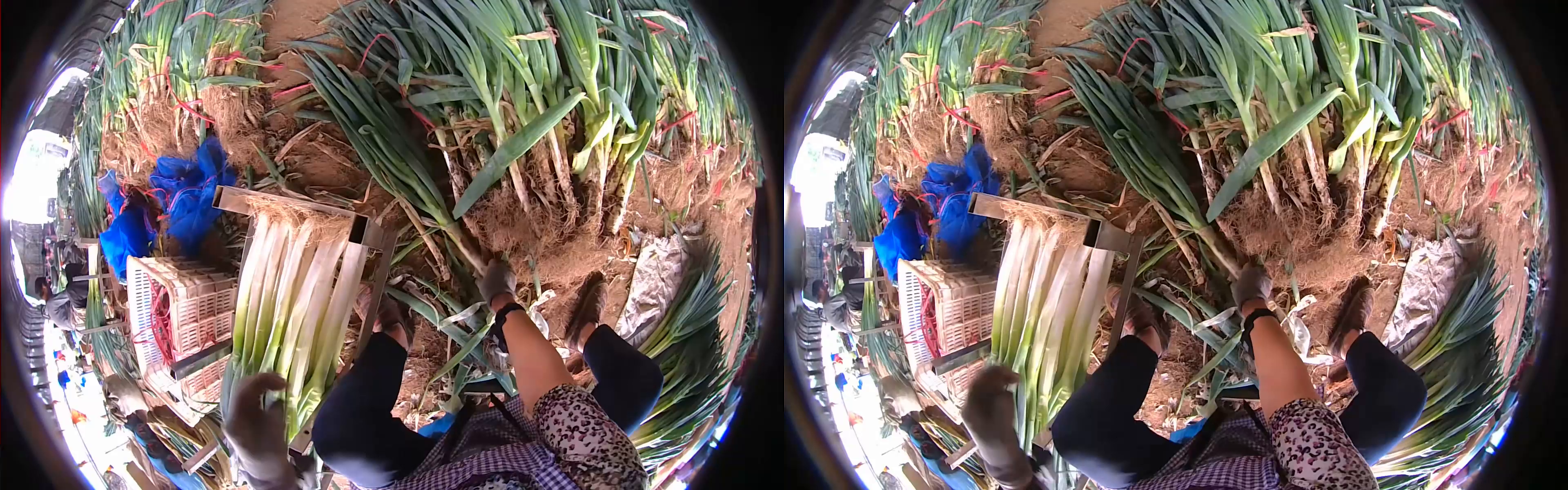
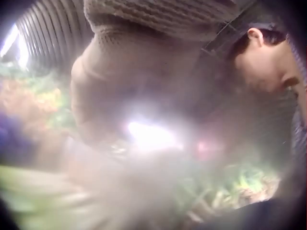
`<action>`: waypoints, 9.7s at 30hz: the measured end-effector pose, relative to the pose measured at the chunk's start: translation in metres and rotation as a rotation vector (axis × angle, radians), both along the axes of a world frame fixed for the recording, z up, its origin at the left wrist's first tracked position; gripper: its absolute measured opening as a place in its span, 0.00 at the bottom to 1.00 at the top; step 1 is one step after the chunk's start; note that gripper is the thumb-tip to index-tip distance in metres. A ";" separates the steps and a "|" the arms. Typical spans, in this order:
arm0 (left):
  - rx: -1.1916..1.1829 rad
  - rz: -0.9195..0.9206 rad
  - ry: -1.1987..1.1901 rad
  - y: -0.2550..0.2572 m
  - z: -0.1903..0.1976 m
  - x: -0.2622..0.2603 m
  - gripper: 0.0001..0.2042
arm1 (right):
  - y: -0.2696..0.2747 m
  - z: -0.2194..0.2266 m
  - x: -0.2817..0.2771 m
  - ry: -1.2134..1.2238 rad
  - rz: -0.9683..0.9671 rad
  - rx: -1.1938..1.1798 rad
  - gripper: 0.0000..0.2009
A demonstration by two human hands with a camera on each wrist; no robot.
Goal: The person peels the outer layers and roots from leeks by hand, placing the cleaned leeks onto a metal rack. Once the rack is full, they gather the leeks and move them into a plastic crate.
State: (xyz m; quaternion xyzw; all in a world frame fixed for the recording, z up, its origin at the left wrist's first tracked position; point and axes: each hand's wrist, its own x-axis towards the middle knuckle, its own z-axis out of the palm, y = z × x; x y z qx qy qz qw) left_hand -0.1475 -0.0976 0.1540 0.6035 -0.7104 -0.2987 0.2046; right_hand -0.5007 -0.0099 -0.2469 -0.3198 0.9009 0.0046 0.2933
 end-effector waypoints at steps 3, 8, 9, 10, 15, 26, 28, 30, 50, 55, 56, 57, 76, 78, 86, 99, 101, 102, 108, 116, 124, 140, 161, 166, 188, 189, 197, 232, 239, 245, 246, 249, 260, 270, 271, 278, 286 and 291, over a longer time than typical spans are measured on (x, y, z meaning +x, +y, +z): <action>0.311 -0.124 0.453 0.022 0.017 -0.077 0.12 | -0.002 0.020 -0.006 -0.329 0.154 -0.033 0.23; 0.311 -0.461 0.419 0.021 0.007 -0.138 0.11 | 0.035 0.067 -0.018 -1.037 0.142 -0.595 0.21; 0.278 -0.470 0.436 0.022 0.004 -0.150 0.11 | 0.035 0.098 -0.018 -0.977 -0.032 -0.446 0.21; 0.323 -0.416 0.475 0.022 0.004 -0.161 0.10 | 0.035 0.129 -0.014 -0.913 -0.207 -0.298 0.21; 0.521 -0.055 1.015 0.003 -0.062 -0.190 0.13 | 0.086 0.248 0.000 -0.516 -0.082 -0.417 0.16; 0.702 0.008 1.562 0.028 -0.037 -0.194 0.13 | 0.191 0.320 0.021 -0.037 0.176 -0.558 0.37; 0.536 -0.267 1.459 0.025 -0.053 -0.191 0.14 | 0.129 0.366 0.038 -0.230 0.117 -0.753 0.31; 0.390 -0.406 1.390 0.020 -0.057 -0.189 0.17 | 0.078 0.392 0.053 -0.718 -0.135 -0.726 0.25; 0.692 -0.331 1.816 -0.013 -0.036 -0.150 0.33 | 0.019 0.375 0.092 -0.754 0.229 -0.858 0.26; 0.455 -0.314 1.522 -0.005 -0.051 -0.159 0.28 | 0.030 0.347 0.100 -0.078 0.201 -1.086 0.19; 0.554 -0.287 1.513 -0.001 -0.043 -0.156 0.24 | 0.030 0.346 0.097 -0.213 0.153 -1.098 0.19; 0.599 -0.224 1.538 -0.006 -0.055 -0.161 0.20 | 0.031 0.346 0.092 -0.348 0.105 -1.105 0.19; 0.758 -0.318 1.686 -0.023 -0.043 -0.147 0.15 | 0.189 0.243 0.040 -0.137 0.242 0.018 0.19; 0.725 -0.334 1.706 -0.024 -0.036 -0.144 0.17 | 0.197 0.238 0.021 -0.067 0.235 -0.283 0.21; 0.809 -0.506 1.936 -0.027 -0.047 -0.158 0.17 | 0.075 0.370 0.089 -0.085 0.321 -1.050 0.18; 0.789 -0.359 1.941 -0.026 -0.052 -0.160 0.15 | 0.091 0.366 0.080 -0.130 0.233 -0.890 0.08; 0.729 -0.271 1.903 -0.023 -0.052 -0.156 0.15 | 0.090 0.343 0.067 -0.178 0.225 -0.998 0.08; 0.711 -0.264 1.895 -0.022 -0.049 -0.153 0.15 | 0.091 0.342 0.061 -0.393 0.043 -0.879 0.10; 0.599 -0.115 1.804 -0.033 -0.042 -0.138 0.13 | 0.187 0.221 -0.010 0.092 0.326 -0.435 0.14; 0.541 0.076 1.681 -0.032 -0.036 -0.146 0.09 | 0.099 0.342 0.063 -0.097 0.355 -0.902 0.27; 0.597 -0.088 1.599 -0.034 -0.050 -0.145 0.02 | 0.089 0.338 0.057 -1.110 -0.274 -1.085 0.08; 0.402 0.193 1.428 -0.025 -0.019 -0.150 0.06 | 0.157 0.358 0.056 -0.273 0.197 -0.827 0.21; 0.522 0.173 1.475 -0.017 -0.052 -0.182 0.06 | 0.134 0.356 0.082 -0.790 -0.085 -1.035 0.10; 0.538 0.173 1.474 -0.016 -0.055 -0.185 0.05 | 0.168 0.363 0.064 -0.785 -0.056 -0.924 0.11; 0.500 0.331 1.577 -0.042 -0.038 -0.177 0.05 | 0.156 0.365 0.045 -1.373 -0.424 -1.074 0.10; 0.473 0.310 1.573 -0.046 -0.036 -0.172 0.05 | 0.166 0.369 0.040 -1.284 -0.496 -0.901 0.12; 0.468 0.144 1.580 -0.034 -0.042 -0.179 0.08 | 0.120 0.382 0.079 -0.211 0.373 -0.681 0.18; 0.748 -0.312 1.812 -0.020 -0.053 -0.187 0.15 | 0.070 0.405 0.050 -0.337 0.020 -0.884 0.18; 0.787 -0.273 1.628 -0.021 -0.048 -0.178 0.13 | 0.060 0.412 0.051 -0.229 0.115 -0.803 0.15; 0.708 -0.186 1.519 -0.017 -0.057 -0.183 0.13 | 0.049 0.402 0.060 0.019 0.329 -0.932 0.12; 0.701 -0.184 1.504 -0.016 -0.057 -0.183 0.13 | 0.052 0.402 0.060 0.042 0.345 -0.930 0.11; 0.694 -0.168 1.494 -0.014 -0.053 -0.184 0.14 | 0.053 0.401 0.061 -0.105 0.120 -0.909 0.11; 0.596 -0.110 1.496 -0.021 -0.050 -0.193 0.11 | 0.086 0.382 0.039 -0.940 -0.070 -1.148 0.08; 0.448 -0.078 1.465 -0.006 -0.057 -0.209 0.11 | 0.051 0.391 0.055 0.141 0.277 -0.900 0.12; 0.484 -0.075 1.455 -0.007 -0.058 -0.206 0.11 | 0.051 0.386 0.060 0.159 0.283 -0.889 0.12; 0.519 -0.026 1.406 -0.013 -0.053 -0.204 0.13 | 0.050 0.375 0.061 0.206 0.284 -0.947 0.11; 0.692 -0.048 1.394 -0.013 -0.058 -0.198 0.08 | 0.082 0.382 0.051 -0.531 0.190 -1.165 0.11; 0.674 -0.021 1.406 -0.012 -0.050 -0.198 0.05 | 0.155 0.384 0.041 -0.422 0.151 -0.897 0.10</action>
